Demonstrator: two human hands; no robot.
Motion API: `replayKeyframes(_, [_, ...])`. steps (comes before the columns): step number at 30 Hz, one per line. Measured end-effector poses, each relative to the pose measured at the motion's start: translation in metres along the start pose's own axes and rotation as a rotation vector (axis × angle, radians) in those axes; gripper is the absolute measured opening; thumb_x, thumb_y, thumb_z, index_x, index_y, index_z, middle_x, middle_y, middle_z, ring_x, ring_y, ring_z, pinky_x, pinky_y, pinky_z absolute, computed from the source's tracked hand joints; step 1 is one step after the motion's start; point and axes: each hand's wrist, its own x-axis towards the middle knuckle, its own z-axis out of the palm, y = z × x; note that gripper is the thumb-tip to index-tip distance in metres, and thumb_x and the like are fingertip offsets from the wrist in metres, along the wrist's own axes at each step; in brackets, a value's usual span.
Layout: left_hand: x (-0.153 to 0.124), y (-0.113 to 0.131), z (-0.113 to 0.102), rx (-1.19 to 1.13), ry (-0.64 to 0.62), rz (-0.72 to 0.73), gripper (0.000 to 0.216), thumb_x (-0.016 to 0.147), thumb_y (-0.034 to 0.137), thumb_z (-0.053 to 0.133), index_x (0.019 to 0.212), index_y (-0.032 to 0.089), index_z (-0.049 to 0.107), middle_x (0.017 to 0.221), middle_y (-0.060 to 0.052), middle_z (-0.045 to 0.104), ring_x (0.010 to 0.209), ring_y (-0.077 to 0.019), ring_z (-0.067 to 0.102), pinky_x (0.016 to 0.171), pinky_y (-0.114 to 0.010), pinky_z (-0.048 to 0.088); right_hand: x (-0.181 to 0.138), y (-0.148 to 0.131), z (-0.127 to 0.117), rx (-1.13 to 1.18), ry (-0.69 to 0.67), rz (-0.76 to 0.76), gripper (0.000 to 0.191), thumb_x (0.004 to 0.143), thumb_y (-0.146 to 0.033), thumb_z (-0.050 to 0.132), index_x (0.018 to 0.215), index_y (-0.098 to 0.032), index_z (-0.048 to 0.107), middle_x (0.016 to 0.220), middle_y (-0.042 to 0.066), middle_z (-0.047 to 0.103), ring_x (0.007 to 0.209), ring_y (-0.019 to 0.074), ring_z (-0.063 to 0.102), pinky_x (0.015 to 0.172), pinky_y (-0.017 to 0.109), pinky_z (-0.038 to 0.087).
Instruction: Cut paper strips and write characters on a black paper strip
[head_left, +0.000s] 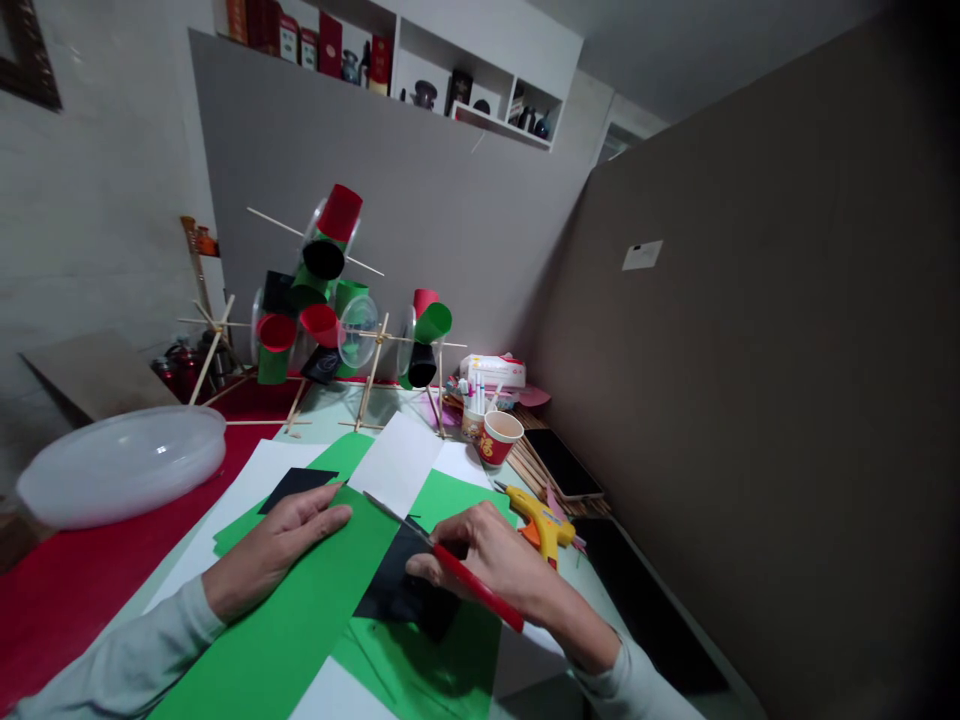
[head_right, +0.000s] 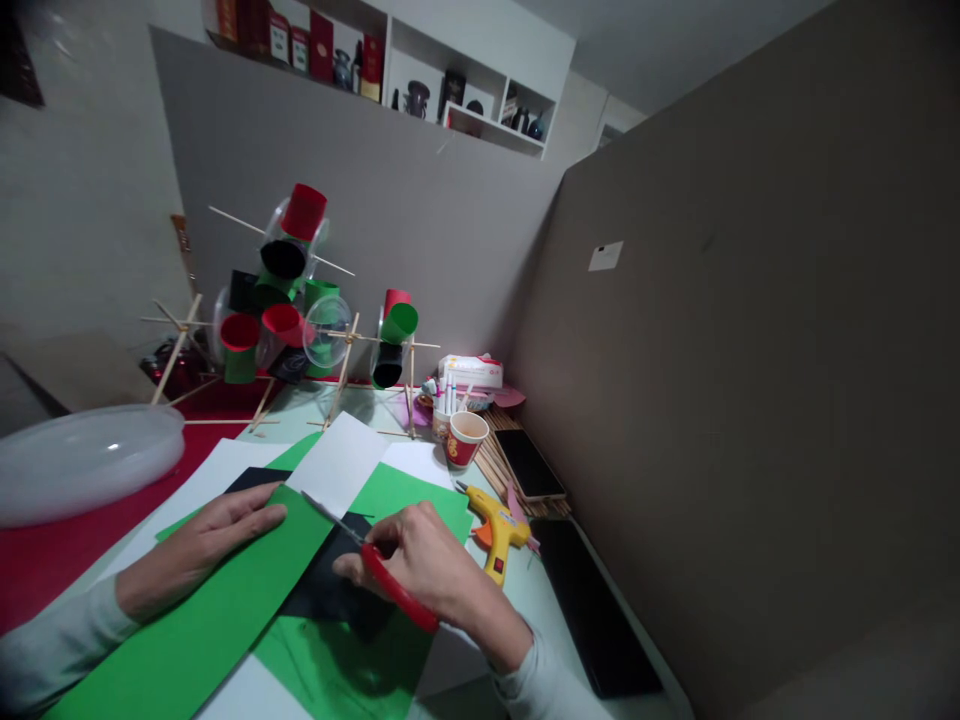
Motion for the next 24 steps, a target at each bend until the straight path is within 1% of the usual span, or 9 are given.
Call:
replayKeyframes(2, [0.0008, -0.0009, 0.0003, -0.005, -0.010, -0.002, 0.048, 0.074, 0.060, 0.078, 0.109, 0.027, 0.074, 0.101, -0.001, 0.078, 0.092, -0.0233, 0.072, 0.083, -0.030, 0.056, 0.0007, 0.0009, -0.0002, -0.005, 0.008, -0.016, 0.050, 0.087, -0.045, 0.065, 0.052, -0.017, 0.043, 0.052, -0.007, 0.029, 0.053, 0.0080, 0.024, 0.049, 0.025, 0.021])
replayKeyframes(4, [0.0014, -0.0021, 0.0004, -0.010, -0.019, -0.001, 0.048, 0.075, 0.060, 0.078, 0.109, 0.028, 0.075, 0.099, -0.001, 0.079, 0.091, -0.0234, 0.072, 0.083, -0.030, 0.056, 0.0019, 0.0025, -0.0004, -0.014, 0.004, -0.024, 0.054, 0.087, -0.052, 0.067, 0.053, -0.017, 0.043, 0.052, -0.007, 0.029, 0.054, 0.0081, 0.023, 0.050, 0.025, 0.021])
replayKeyframes(8, [0.0021, -0.0031, -0.0002, -0.006, -0.025, 0.012, 0.047, 0.074, 0.061, 0.078, 0.108, 0.029, 0.076, 0.101, 0.000, 0.079, 0.092, -0.0223, 0.072, 0.083, -0.029, 0.056, 0.0040, 0.0053, 0.0002, -0.037, -0.029, -0.013, 0.061, 0.083, -0.063, 0.070, 0.054, -0.017, 0.043, 0.053, -0.008, 0.028, 0.055, 0.0081, 0.024, 0.050, 0.027, 0.017])
replayKeyframes(12, [0.0016, -0.0024, -0.0002, 0.011, -0.040, 0.018, 0.048, 0.075, 0.063, 0.076, 0.110, 0.029, 0.076, 0.101, 0.001, 0.079, 0.092, -0.0217, 0.071, 0.084, -0.028, 0.055, 0.0048, 0.0056, 0.0018, -0.041, -0.042, -0.006, 0.064, 0.081, -0.069, 0.070, 0.055, -0.017, 0.042, 0.053, -0.008, 0.026, 0.056, 0.0080, 0.024, 0.050, 0.027, 0.016])
replayKeyframes(16, [-0.0002, -0.0024, 0.0011, 0.047, -0.057, 0.020, 0.047, 0.078, 0.061, 0.074, 0.111, 0.028, 0.076, 0.105, -0.001, 0.078, 0.095, -0.0223, 0.070, 0.085, -0.029, 0.054, 0.0055, 0.0047, 0.0022, -0.028, -0.049, -0.003, 0.064, 0.081, -0.070, 0.069, 0.056, -0.017, 0.043, 0.054, -0.008, 0.027, 0.056, 0.0083, 0.023, 0.049, 0.027, 0.016])
replayKeyframes(19, [-0.0008, -0.0033, 0.0021, 0.061, -0.066, 0.020, 0.045, 0.080, 0.061, 0.073, 0.112, 0.029, 0.075, 0.108, 0.000, 0.078, 0.099, -0.0230, 0.069, 0.086, -0.029, 0.053, 0.0050, 0.0030, 0.0020, -0.027, -0.036, -0.024, 0.063, 0.083, -0.067, 0.069, 0.054, -0.017, 0.043, 0.053, -0.008, 0.027, 0.055, 0.0080, 0.025, 0.050, 0.025, 0.020])
replayKeyframes(24, [-0.0004, -0.0041, 0.0044, 0.054, -0.111, 0.001, 0.043, 0.082, 0.060, 0.071, 0.111, 0.029, 0.075, 0.103, -0.001, 0.078, 0.097, -0.0246, 0.070, 0.083, -0.030, 0.054, 0.0024, -0.0005, 0.0052, -0.014, -0.043, -0.023, 0.058, 0.086, -0.060, 0.069, 0.055, -0.016, 0.049, 0.050, -0.007, 0.037, 0.052, 0.0072, 0.030, 0.049, 0.024, 0.024])
